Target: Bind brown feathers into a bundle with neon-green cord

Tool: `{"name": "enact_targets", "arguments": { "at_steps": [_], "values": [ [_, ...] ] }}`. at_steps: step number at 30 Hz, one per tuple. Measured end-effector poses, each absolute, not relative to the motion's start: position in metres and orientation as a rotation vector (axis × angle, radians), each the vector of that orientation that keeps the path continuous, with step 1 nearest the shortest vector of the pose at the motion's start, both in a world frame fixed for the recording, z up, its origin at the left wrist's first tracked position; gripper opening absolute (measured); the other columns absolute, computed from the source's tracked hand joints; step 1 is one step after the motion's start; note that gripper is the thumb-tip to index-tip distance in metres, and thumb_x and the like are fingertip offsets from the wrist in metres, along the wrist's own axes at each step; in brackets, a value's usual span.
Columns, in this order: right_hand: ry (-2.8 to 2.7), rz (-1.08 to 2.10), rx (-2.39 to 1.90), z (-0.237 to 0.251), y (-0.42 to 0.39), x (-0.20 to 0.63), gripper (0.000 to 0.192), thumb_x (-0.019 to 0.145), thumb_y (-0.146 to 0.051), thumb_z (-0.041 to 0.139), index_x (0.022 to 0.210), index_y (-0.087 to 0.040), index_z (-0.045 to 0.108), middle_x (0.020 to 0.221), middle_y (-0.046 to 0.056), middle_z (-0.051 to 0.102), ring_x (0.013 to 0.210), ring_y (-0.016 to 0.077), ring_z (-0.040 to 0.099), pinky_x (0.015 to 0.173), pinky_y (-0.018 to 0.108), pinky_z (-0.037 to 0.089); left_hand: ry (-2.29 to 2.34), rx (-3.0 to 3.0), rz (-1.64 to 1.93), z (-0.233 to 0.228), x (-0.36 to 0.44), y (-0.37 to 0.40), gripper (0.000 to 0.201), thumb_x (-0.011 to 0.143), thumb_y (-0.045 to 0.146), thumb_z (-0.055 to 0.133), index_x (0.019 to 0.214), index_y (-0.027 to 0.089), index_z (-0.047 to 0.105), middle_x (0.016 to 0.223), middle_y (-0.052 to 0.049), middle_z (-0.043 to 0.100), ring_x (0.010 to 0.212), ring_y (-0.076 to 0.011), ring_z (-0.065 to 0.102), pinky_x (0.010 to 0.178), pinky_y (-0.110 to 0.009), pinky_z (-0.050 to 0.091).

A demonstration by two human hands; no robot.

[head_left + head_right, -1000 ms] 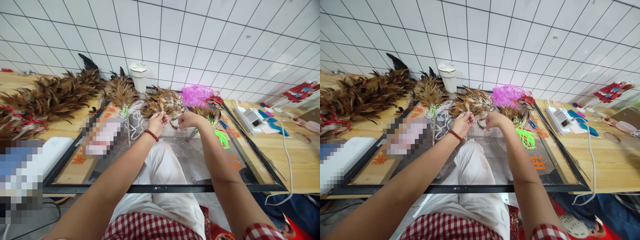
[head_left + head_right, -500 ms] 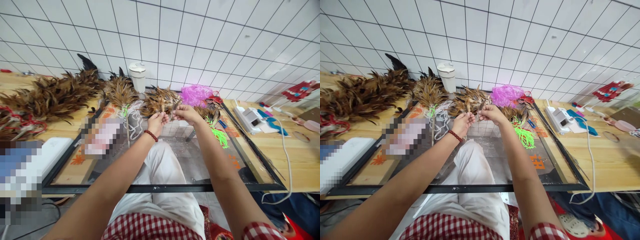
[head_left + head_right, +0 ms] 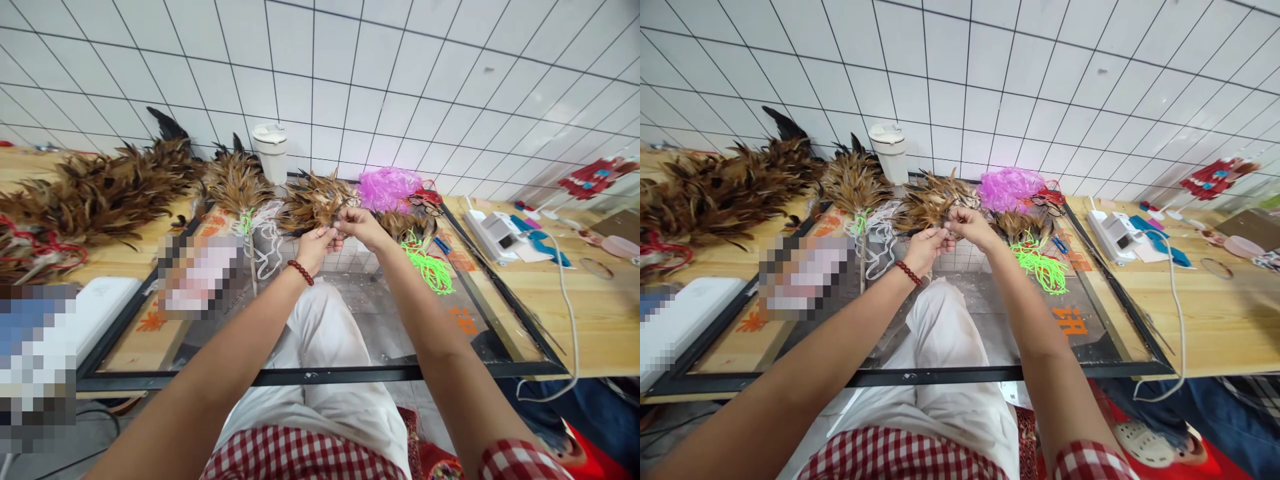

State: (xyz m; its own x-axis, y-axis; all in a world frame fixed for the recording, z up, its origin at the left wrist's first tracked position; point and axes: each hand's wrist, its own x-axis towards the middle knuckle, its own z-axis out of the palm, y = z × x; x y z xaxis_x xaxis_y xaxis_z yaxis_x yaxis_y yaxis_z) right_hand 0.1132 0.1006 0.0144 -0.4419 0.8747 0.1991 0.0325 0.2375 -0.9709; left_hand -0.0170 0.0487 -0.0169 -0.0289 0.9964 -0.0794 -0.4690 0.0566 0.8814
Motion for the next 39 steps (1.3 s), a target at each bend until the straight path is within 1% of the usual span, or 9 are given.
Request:
{"name": "enact_targets", "arguments": {
  "at_steps": [5,9,11,14,22,25,30,35,39],
  "values": [
    [-1.794,1.253,-0.889,0.010,0.106,0.117,0.025,0.067,-0.036,0.070,0.071,-0.018,0.053,0.066,-0.002,0.057,0.062,0.0118,0.054,0.062,0.026,0.046,0.905,0.759,1.409,-0.018,-0.016,0.049,0.023,0.068,0.025,0.077,0.070,0.012,0.058,0.066,-0.002,0.066,0.057,-0.0117,0.064,0.059,-0.026,0.053],
    [-2.063,0.691,-1.249,0.003,0.114,0.130,0.007,0.073,-0.022,0.061,0.077,-0.016,0.064,0.075,0.003,0.066,0.072,0.0165,0.059,0.073,0.031,0.047,0.919,0.723,1.431,-0.017,-0.017,0.050,0.021,0.071,0.027,0.075,0.072,0.013,0.059,0.065,-0.002,0.065,0.054,-0.0104,0.062,0.056,-0.024,0.051],
    [-2.261,0.414,-1.380,-0.001,0.117,0.135,0.012,0.072,-0.016,0.060,0.079,-0.017,0.069,0.079,0.005,0.068,0.079,0.0197,0.061,0.078,0.032,0.045,0.924,0.695,1.463,-0.018,-0.017,0.051,0.020,0.072,0.026,0.074,0.072,0.012,0.060,0.060,0.000,0.062,0.051,-0.0082,0.059,0.053,-0.022,0.049],
    [-2.486,0.274,-1.393,-0.006,0.119,0.137,0.013,0.074,-0.015,0.060,0.079,-0.018,0.072,0.084,0.008,0.070,0.085,0.0216,0.062,0.080,0.032,0.045,0.931,0.672,1.510,-0.020,-0.016,0.052,0.016,0.071,0.023,0.074,0.072,0.012,0.062,0.058,0.001,0.061,0.049,-0.0063,0.056,0.051,-0.019,0.047],
    [-2.399,0.319,-1.360,-0.005,0.121,0.141,0.017,0.073,-0.016,0.064,0.089,-0.017,0.070,0.079,0.003,0.068,0.074,0.0165,0.059,0.070,0.026,0.042,0.938,0.651,1.539,-0.022,-0.015,0.053,0.015,0.072,0.023,0.073,0.075,0.011,0.064,0.065,-0.001,0.065,0.052,-0.0071,0.059,0.055,-0.021,0.048],
    [-2.492,0.345,-1.347,-0.003,0.120,0.142,0.017,0.068,-0.008,0.063,0.080,-0.018,0.070,0.075,0.003,0.067,0.074,0.0165,0.057,0.072,0.027,0.041,0.908,0.611,1.557,-0.020,-0.018,0.053,0.015,0.073,0.023,0.072,0.075,0.012,0.063,0.063,0.000,0.064,0.053,-0.0066,0.059,0.056,-0.020,0.048],
    [-2.263,0.736,-1.200,0.006,0.114,0.137,0.005,0.073,-0.016,0.058,0.070,-0.017,0.061,0.066,-0.001,0.059,0.064,0.0118,0.050,0.065,0.025,0.039,0.902,0.587,1.567,-0.018,-0.019,0.052,0.014,0.074,0.021,0.072,0.074,0.012,0.062,0.062,0.000,0.063,0.054,-0.0064,0.058,0.057,-0.020,0.046],
    [-1.916,1.182,-1.062,0.014,0.111,0.137,0.016,0.073,-0.031,0.061,0.075,-0.015,0.060,0.060,-0.004,0.053,0.052,0.0076,0.041,0.053,0.022,0.035,0.915,0.573,1.556,-0.018,-0.018,0.053,0.011,0.076,0.019,0.069,0.074,0.011,0.061,0.062,0.000,0.063,0.054,-0.0059,0.057,0.058,-0.020,0.046],
    [-1.927,0.877,-1.234,0.016,0.113,0.138,0.018,0.071,-0.027,0.064,0.085,-0.015,0.067,0.072,0.001,0.063,0.061,0.0104,0.051,0.061,0.024,0.040,0.900,0.556,1.566,-0.018,-0.019,0.053,0.010,0.077,0.018,0.068,0.074,0.011,0.061,0.062,0.000,0.062,0.054,-0.0058,0.057,0.057,-0.020,0.045]
  ]
}}
